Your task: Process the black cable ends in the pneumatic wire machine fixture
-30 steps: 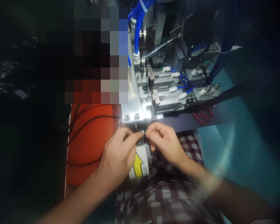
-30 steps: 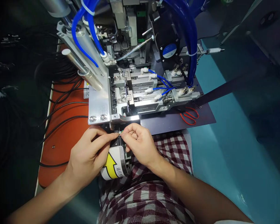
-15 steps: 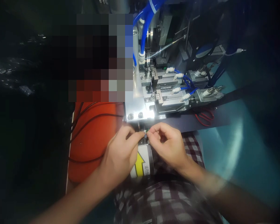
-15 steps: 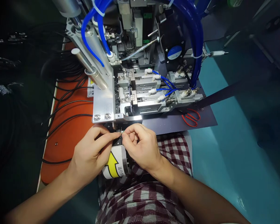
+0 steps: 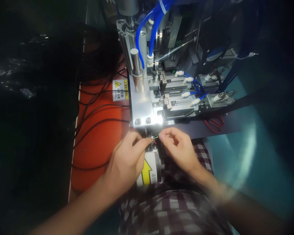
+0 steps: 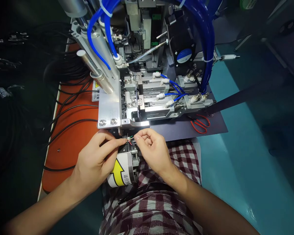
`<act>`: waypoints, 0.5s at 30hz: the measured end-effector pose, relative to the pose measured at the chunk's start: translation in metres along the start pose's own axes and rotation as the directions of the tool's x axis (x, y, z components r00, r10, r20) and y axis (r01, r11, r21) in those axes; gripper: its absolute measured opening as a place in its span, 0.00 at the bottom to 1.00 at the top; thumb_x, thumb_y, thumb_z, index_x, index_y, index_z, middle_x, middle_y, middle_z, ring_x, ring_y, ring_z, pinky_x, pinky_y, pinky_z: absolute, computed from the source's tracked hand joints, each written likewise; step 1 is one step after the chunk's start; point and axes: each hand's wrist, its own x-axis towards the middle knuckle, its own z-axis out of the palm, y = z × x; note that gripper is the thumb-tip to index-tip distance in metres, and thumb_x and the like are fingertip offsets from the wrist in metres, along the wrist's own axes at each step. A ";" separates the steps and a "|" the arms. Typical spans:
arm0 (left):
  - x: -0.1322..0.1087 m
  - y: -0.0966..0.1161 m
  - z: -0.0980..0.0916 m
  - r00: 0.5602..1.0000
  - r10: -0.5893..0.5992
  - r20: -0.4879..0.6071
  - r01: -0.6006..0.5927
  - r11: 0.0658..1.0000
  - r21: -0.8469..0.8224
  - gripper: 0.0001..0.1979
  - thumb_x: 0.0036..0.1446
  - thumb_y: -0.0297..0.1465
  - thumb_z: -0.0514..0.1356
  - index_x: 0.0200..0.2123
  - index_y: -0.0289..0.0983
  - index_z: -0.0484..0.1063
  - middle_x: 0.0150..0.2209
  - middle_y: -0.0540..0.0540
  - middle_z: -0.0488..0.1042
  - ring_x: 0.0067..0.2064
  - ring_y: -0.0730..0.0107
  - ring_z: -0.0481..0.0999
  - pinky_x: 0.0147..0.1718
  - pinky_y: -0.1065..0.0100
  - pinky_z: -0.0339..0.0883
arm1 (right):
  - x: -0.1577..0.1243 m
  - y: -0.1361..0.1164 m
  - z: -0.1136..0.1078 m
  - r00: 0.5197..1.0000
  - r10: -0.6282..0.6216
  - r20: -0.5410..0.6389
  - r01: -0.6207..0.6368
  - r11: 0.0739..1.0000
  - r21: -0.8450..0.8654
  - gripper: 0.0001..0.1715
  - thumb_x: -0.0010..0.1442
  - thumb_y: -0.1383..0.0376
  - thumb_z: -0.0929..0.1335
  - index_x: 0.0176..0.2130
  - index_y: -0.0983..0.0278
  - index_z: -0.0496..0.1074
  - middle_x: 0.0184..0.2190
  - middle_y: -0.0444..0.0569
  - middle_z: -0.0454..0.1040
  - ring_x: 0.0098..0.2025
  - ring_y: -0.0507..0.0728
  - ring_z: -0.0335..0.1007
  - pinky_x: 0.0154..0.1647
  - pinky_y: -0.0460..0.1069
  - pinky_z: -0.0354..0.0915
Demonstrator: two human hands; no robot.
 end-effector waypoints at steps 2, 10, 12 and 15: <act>0.000 0.000 0.000 1.000 -0.001 0.001 0.001 1.000 -0.001 0.14 0.57 0.18 0.53 0.42 0.32 0.76 0.32 0.45 0.67 0.33 0.70 0.70 0.31 0.69 0.70 | 0.000 0.000 -0.002 1.000 0.002 0.003 -0.002 1.000 0.025 0.08 0.58 0.61 0.67 0.32 0.64 0.69 0.23 0.41 0.65 0.20 0.48 0.54 0.19 0.45 0.53; 0.000 0.000 0.000 1.000 0.003 -0.003 -0.003 1.000 -0.005 0.14 0.57 0.18 0.54 0.41 0.31 0.76 0.31 0.45 0.67 0.33 0.69 0.70 0.31 0.69 0.70 | -0.001 0.005 -0.004 0.984 -0.168 0.052 0.173 0.978 -0.118 0.05 0.60 0.65 0.67 0.32 0.63 0.69 0.23 0.40 0.64 0.22 0.49 0.56 0.23 0.46 0.56; 0.000 0.000 0.000 1.000 0.002 -0.006 -0.002 1.000 -0.005 0.14 0.57 0.18 0.54 0.41 0.31 0.77 0.31 0.45 0.67 0.33 0.70 0.71 0.31 0.69 0.71 | -0.001 0.007 -0.004 0.978 -0.193 0.074 0.203 0.965 -0.164 0.05 0.61 0.65 0.66 0.33 0.63 0.68 0.23 0.40 0.63 0.22 0.49 0.56 0.23 0.46 0.55; 0.000 0.000 0.000 1.000 0.002 -0.006 -0.002 1.000 0.000 0.14 0.57 0.18 0.54 0.41 0.30 0.77 0.31 0.45 0.67 0.32 0.70 0.71 0.30 0.69 0.71 | -0.001 0.008 -0.003 0.973 -0.206 0.105 0.224 0.954 -0.202 0.05 0.63 0.65 0.64 0.33 0.63 0.66 0.24 0.40 0.63 0.23 0.49 0.57 0.25 0.47 0.56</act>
